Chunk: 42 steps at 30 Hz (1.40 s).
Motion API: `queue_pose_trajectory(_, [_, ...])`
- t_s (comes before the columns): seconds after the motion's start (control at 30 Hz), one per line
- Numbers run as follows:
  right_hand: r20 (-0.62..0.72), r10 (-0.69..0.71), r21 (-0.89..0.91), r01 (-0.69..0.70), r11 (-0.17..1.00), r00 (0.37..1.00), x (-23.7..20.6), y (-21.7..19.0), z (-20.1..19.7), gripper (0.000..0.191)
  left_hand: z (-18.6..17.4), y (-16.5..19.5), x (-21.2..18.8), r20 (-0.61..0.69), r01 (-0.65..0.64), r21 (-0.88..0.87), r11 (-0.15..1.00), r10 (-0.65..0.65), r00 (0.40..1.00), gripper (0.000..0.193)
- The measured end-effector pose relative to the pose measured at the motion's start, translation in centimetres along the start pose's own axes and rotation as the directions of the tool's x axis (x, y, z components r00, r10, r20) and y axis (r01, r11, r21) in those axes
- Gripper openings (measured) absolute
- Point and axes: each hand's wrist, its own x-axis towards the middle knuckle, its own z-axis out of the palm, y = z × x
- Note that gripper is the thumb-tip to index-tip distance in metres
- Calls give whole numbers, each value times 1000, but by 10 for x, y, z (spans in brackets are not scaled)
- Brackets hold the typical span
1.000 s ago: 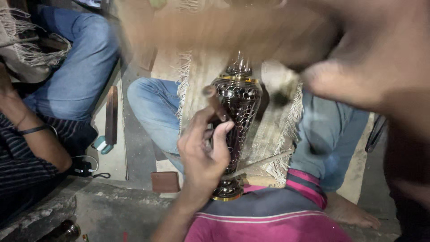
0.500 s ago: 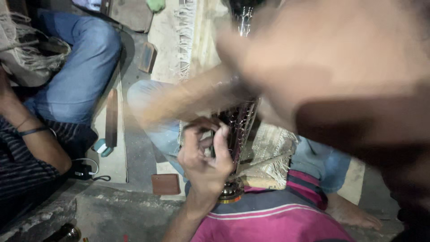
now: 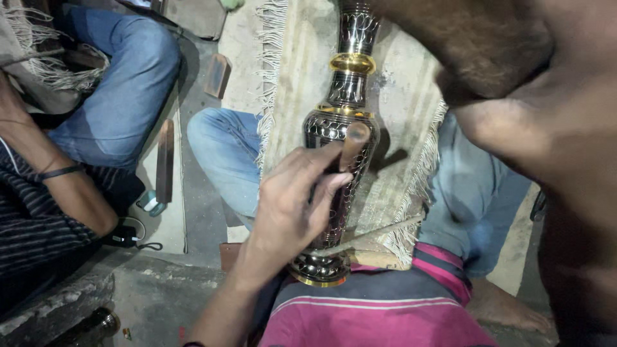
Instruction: The person sits on the floor with a brass vase held between their legs and engraves decorative patterns into its surface. They hold a small chisel against the metal with one hand and strike it with a wooden mallet held in the other hand, working around the vase body.
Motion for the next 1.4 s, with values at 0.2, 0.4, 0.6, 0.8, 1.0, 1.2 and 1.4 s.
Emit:
queue_pose_trajectory(0.2, [-51, -31, 71, 35, 997, 998, -11, 39, 7, 54, -1, 3, 6, -4, 42, -44, 998, -42, 999, 35])
queue_pose_trajectory(0.4, [185, -314, -655, 355, 667, 931, -31, 110, 15, 37, 2, 4, 5, -12, 76, -31, 997, -76, 997, 35])
queue_pose_trajectory(0.6, [-26, 31, -290, -37, 956, 999, -39, 127, 21, 33, -5, 8, 15, 52, -19, -2, 1000, 19, 998, 34])
queue_pose_trajectory(0.8, [140, 136, 246, -168, 955, 981, -36, 102, 5, 37, -17, 9, 28, 218, -83, -3, 997, 82, 973, 33])
queue_pose_trajectory(1.0, [-233, 287, 670, -60, 740, 929, -102, 123, 55, 20, -20, 5, 45, 403, -95, -38, 995, 102, 909, 32])
queue_pose_trajectory(1.2, [-435, 336, 492, -92, 866, 835, -144, 111, 91, 30, -18, -4, 65, 604, -244, -51, 969, 224, 765, 52])
queue_pose_trajectory(1.4, [-626, 315, 255, -194, 947, 714, -159, 87, 134, 31, -18, -5, 86, 714, -332, -160, 930, 341, 612, 62])
